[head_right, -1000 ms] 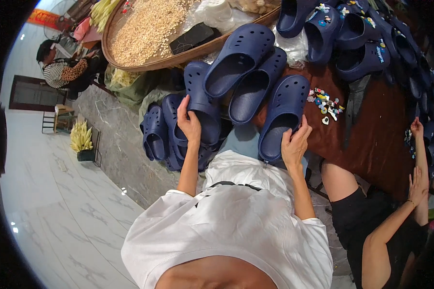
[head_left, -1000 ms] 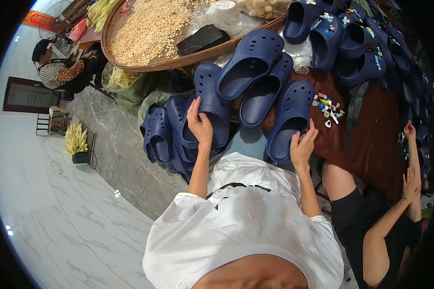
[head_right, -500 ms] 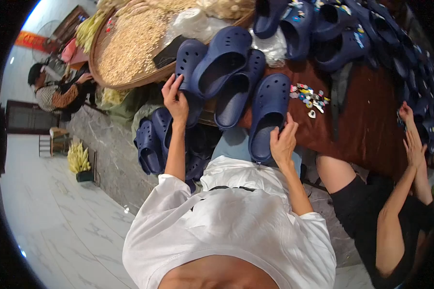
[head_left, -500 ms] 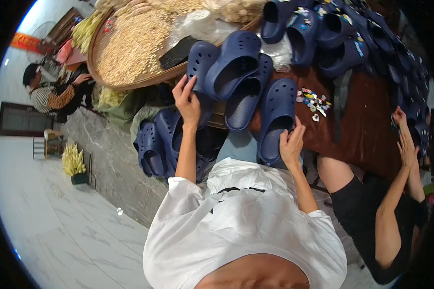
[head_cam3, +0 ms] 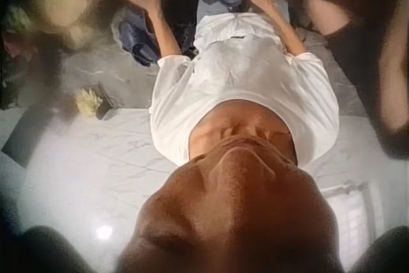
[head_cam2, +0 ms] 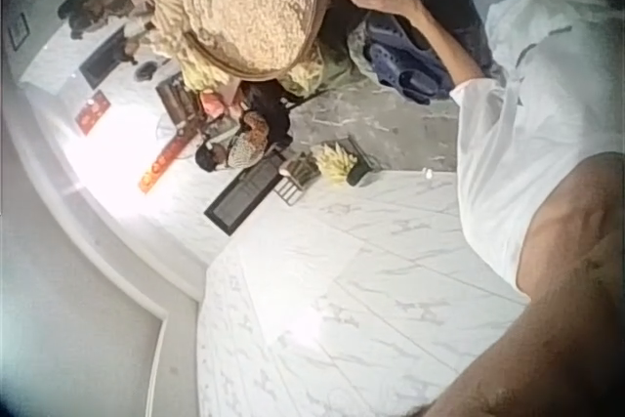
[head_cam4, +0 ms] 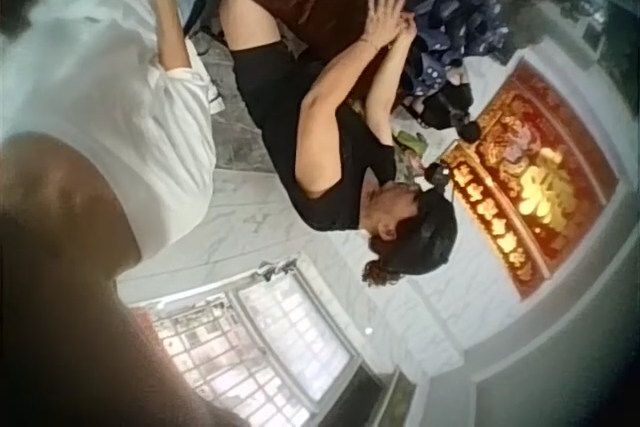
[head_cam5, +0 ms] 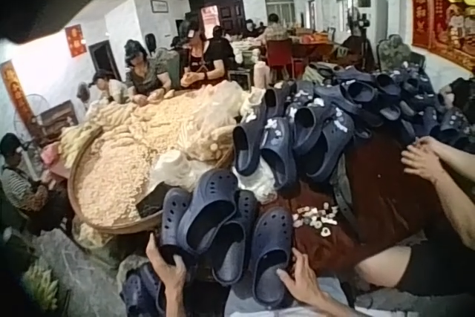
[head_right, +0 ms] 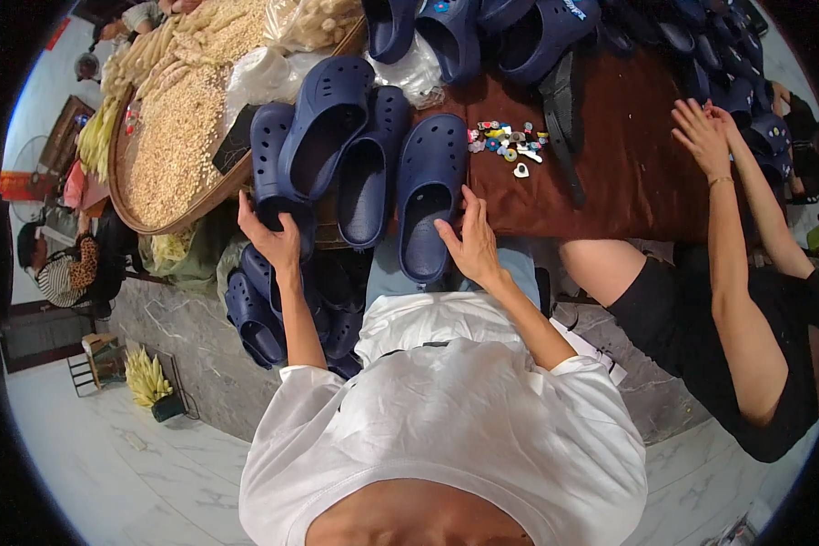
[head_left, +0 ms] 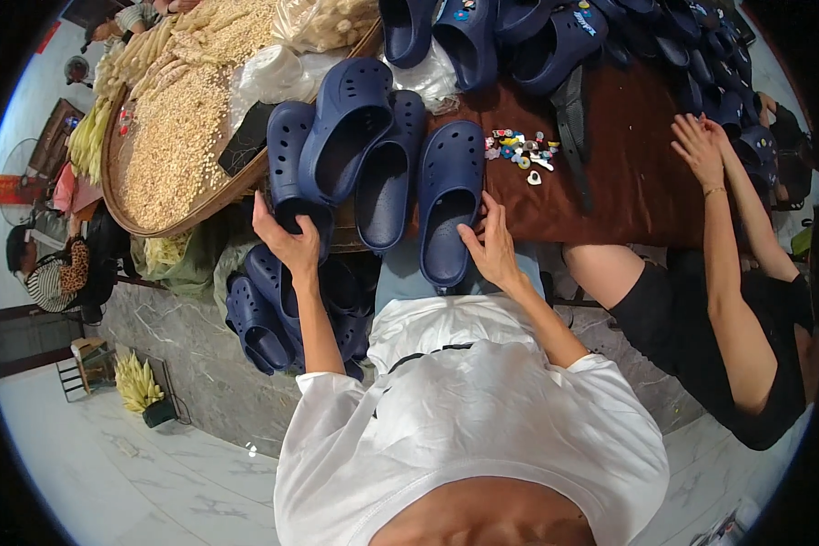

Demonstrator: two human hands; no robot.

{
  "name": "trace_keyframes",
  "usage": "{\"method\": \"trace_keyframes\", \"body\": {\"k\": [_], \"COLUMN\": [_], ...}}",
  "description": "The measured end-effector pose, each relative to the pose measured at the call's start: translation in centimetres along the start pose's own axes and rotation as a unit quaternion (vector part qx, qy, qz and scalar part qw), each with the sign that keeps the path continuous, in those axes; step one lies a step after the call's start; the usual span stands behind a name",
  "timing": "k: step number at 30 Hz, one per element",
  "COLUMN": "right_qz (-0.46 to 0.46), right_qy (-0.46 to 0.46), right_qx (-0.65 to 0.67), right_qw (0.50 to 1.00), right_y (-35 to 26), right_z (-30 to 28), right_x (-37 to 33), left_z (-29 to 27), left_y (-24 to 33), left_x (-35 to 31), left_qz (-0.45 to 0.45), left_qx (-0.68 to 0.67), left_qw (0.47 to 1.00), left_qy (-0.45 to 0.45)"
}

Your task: The recorder is attaching decorative charms to blue clog-style shoes.

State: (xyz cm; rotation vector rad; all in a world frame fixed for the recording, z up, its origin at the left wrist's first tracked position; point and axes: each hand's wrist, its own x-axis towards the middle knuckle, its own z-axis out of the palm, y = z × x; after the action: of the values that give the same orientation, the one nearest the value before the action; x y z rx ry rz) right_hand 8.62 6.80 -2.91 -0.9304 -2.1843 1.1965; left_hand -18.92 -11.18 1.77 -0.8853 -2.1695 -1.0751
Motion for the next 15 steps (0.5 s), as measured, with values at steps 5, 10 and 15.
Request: {"method": "trace_keyframes", "body": {"k": [5,10,15], "right_qz": [0.0,0.005,0.017], "right_qy": [-0.015,-0.012,0.036], "right_qx": [0.025,-0.002,0.037], "right_qw": [1.0,1.0,0.998], "right_y": [0.9,-0.3,-0.3], "right_z": [0.4,-0.2,-2.6], "right_x": [-0.4,-0.4,0.5], "left_z": [-1.9,-1.9,-0.4], "left_y": [4.1,10.4,15.3], "left_x": [-2.0,-5.2,-10.5], "left_qz": [-0.006,0.029,-0.084], "left_qx": [0.003,-0.153,-0.343], "left_qw": [0.998,0.988,0.896], "left_qy": [0.055,-0.012,-0.269]}}
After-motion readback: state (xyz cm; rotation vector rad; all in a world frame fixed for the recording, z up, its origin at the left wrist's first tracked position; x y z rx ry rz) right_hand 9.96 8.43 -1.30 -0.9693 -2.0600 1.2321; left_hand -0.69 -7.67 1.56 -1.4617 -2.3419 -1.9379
